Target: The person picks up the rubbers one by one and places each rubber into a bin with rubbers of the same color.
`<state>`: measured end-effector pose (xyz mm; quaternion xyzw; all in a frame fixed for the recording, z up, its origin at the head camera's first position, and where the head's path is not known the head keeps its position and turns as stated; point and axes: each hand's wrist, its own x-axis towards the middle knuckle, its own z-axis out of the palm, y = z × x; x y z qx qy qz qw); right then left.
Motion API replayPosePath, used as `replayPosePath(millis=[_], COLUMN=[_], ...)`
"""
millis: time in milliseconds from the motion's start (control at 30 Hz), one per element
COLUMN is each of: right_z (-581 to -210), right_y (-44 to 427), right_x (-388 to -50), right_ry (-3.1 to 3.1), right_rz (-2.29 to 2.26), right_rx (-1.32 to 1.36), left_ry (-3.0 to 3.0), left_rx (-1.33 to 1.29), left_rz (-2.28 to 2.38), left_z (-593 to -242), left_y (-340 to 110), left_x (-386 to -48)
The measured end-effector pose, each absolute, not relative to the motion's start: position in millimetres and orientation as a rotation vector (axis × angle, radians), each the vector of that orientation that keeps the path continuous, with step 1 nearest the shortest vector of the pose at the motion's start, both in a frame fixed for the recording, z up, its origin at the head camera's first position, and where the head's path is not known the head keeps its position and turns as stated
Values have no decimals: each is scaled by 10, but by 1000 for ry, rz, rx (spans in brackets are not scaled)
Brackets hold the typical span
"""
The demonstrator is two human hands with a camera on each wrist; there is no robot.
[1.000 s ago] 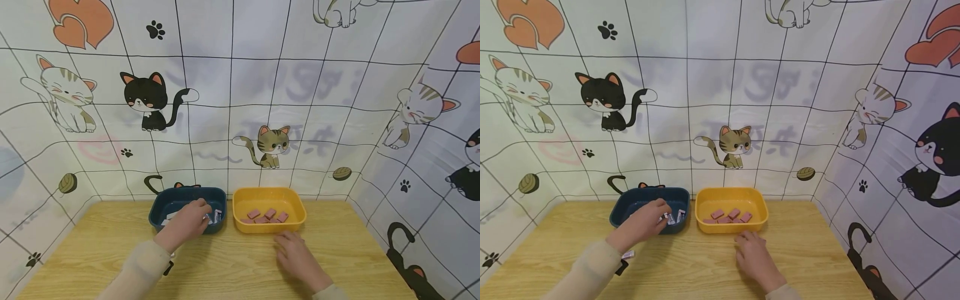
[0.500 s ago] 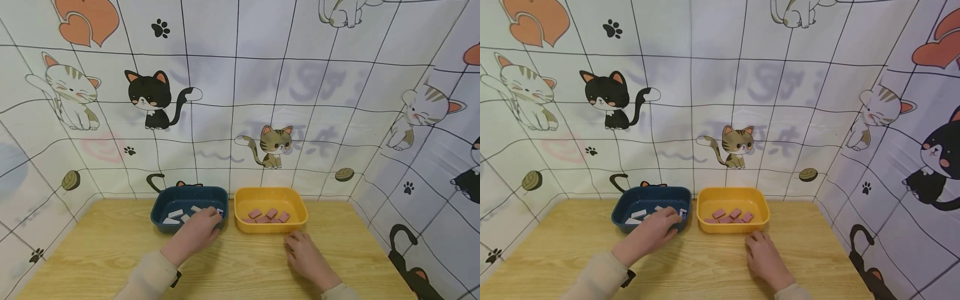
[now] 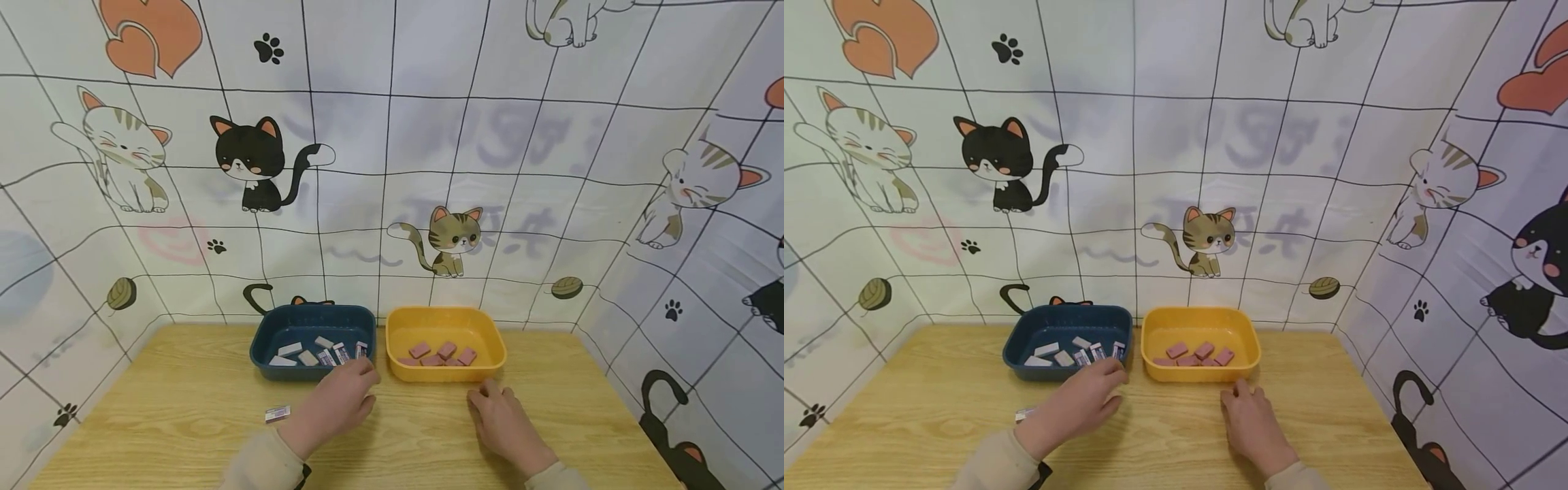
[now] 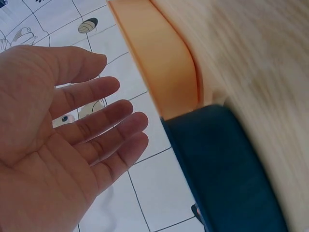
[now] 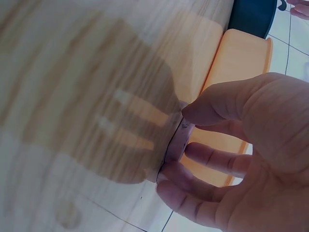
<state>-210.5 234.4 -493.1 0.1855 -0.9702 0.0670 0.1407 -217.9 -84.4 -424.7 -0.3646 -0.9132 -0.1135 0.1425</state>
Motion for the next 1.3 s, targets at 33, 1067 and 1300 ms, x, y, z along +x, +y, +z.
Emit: replayPosePath(millis=[33, 1067, 1300], right_z=[-4928, -4923, -4872], right_y=[2342, 2296, 2253], right_x=[-2104, -2068, -2065], right_ry=[-2812, -2654, -2560], right_rz=[193, 278, 267], right_rx=[534, 572, 629], left_ry=[-2636, -2776, -2731], left_rx=[-1053, -1085, -1070], left_rz=[-335, -402, -411], left_z=[-4259, -4604, -4645], left_y=[-832, -552, -542], left_x=[-2169, -2008, -1975])
